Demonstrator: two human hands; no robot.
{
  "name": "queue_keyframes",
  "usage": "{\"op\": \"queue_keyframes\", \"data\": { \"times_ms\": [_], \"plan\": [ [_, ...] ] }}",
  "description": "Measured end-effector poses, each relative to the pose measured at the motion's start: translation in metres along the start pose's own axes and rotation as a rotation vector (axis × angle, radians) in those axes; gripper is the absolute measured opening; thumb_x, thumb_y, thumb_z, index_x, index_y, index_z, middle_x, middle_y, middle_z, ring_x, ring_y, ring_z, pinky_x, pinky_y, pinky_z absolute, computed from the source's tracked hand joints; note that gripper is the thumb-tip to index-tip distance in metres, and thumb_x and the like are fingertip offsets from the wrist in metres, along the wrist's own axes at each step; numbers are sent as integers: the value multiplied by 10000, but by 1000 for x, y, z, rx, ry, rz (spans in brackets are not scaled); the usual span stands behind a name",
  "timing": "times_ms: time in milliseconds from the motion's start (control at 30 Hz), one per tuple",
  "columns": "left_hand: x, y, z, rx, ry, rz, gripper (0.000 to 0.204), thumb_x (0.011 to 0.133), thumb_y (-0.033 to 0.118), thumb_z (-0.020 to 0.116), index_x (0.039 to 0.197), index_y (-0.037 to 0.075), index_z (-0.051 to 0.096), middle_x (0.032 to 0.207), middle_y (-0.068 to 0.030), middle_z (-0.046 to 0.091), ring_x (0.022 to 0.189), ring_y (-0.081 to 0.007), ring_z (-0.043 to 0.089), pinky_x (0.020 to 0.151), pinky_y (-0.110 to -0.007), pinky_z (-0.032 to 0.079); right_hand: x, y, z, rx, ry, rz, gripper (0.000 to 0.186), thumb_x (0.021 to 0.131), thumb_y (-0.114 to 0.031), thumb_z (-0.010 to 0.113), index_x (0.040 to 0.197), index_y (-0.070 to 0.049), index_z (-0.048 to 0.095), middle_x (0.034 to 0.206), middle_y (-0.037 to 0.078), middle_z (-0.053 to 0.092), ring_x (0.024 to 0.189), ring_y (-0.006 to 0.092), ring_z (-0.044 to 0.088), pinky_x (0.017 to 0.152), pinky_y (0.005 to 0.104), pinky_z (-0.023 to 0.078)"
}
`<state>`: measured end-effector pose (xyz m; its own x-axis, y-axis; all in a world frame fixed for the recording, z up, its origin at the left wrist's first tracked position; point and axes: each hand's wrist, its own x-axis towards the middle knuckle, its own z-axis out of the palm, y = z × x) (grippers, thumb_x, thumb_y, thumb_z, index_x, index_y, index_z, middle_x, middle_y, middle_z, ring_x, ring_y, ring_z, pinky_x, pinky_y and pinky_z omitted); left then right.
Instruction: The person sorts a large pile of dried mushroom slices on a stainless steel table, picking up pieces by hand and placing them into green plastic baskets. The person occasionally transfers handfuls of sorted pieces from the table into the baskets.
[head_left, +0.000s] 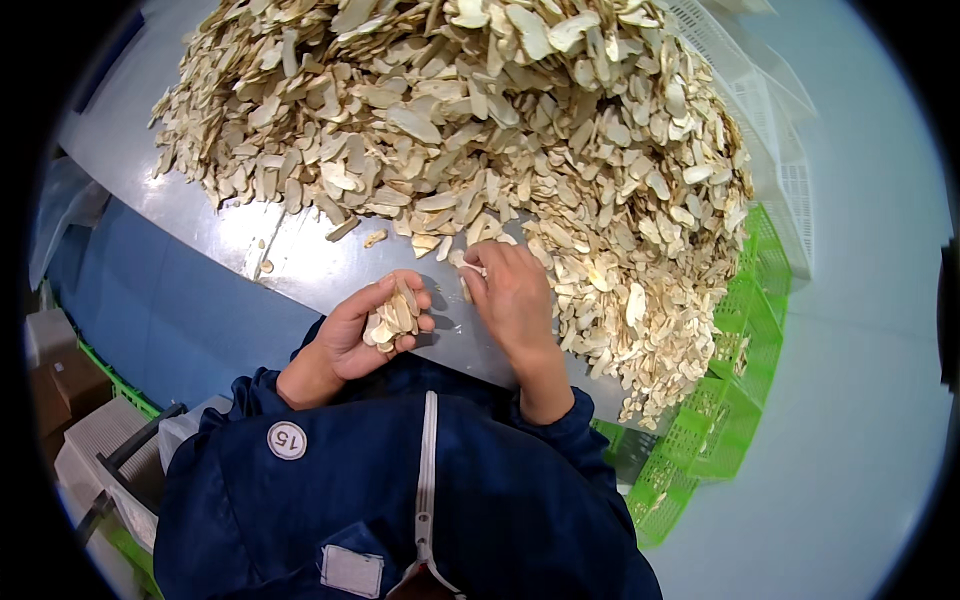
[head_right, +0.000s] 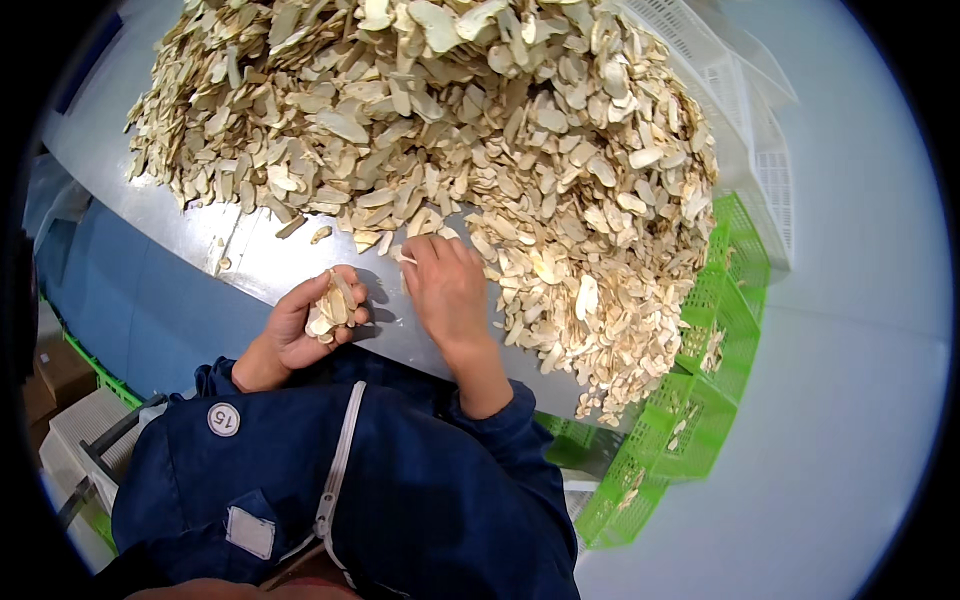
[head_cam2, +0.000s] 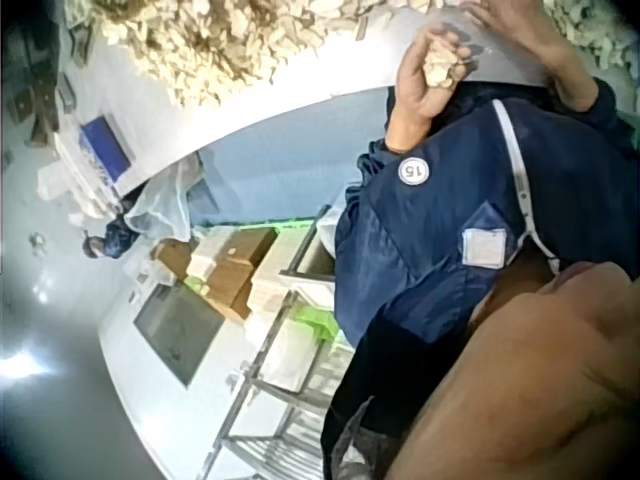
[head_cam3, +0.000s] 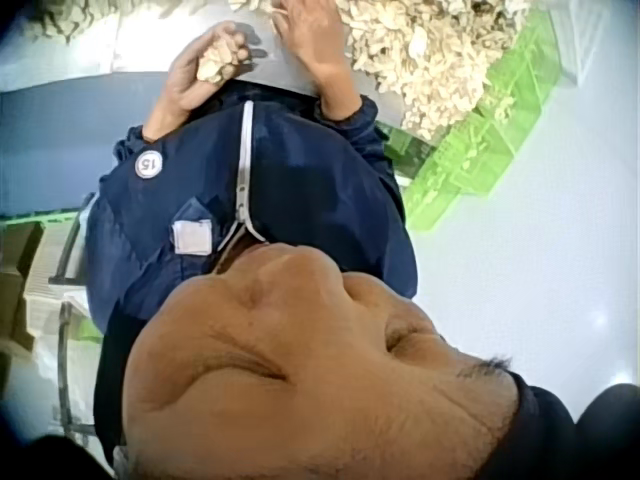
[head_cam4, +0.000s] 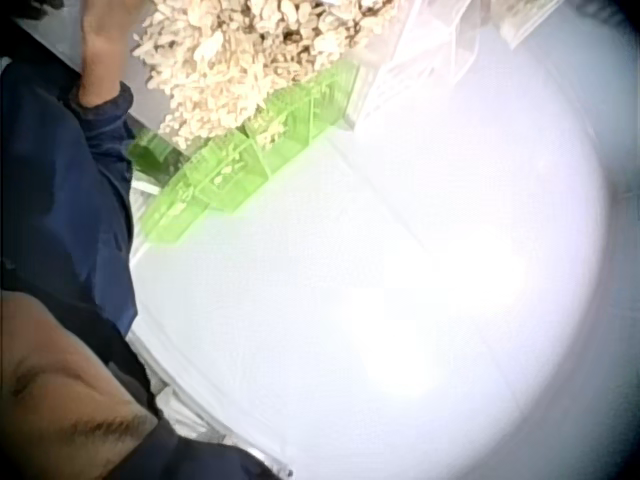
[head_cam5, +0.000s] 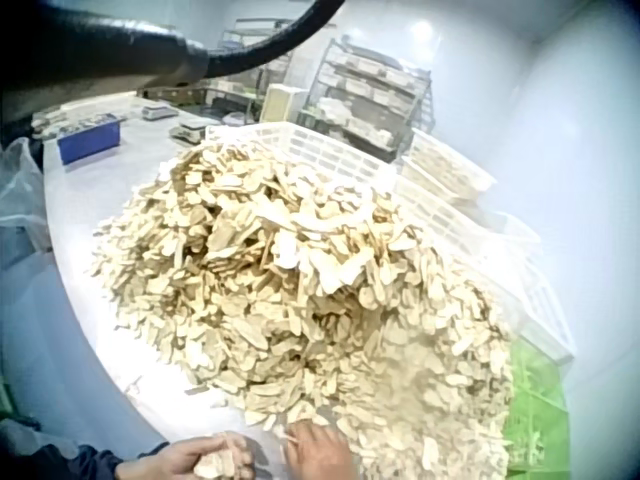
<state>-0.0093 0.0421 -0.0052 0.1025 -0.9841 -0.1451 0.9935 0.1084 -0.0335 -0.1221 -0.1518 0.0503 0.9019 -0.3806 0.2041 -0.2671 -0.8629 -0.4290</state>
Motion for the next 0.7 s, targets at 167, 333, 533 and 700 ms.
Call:
{"op": "queue_keyframes", "data": {
  "times_ms": [167, 333, 533, 700],
  "plan": [
    [0, -5, 4, 41, 51, -19, 362, 1081, 271, 451, 1325, 8, 501, 1217, -187, 627, 1139, -384, 658, 887, -460, 630, -20, -1, 10, 30, 78, 109, 233, 821, -163, 746, 1037, -123, 667, 929, 44, 659, 910, 255, 628, 817, 394, 487],
    [-5, -5, 1, 70, 36, -36, 364, 1082, 277, 448, 1327, 12, 496, 1222, -187, 625, 1144, -382, 657, 909, -470, 620, -26, -6, 13, -37, 133, 112, 297, 840, -198, 743, 1114, -117, 663, 1000, 57, 657, 925, 266, 630, 812, 395, 491],
    [-10, -7, 1, 105, 61, -11, 386, 1081, 300, 452, 1350, 25, 486, 1259, -190, 608, 1165, -382, 645, 911, -476, 616, -29, -20, -1, 238, -1, 255, 227, 874, -182, 723, 1084, -105, 681, 988, 71, 659, 894, 262, 647, 771, 394, 513],
    [-8, -12, 36, 120, 173, -32, 403, 1078, 313, 459, 1367, 33, 479, 1248, -179, 610, 1134, -366, 657, 891, -466, 625, -27, -36, -35, 562, -145, 416, 256, 905, -187, 720, 1135, -76, 703, 981, 92, 692, 896, 224, 663, 825, 339, 527]
  ]
}}
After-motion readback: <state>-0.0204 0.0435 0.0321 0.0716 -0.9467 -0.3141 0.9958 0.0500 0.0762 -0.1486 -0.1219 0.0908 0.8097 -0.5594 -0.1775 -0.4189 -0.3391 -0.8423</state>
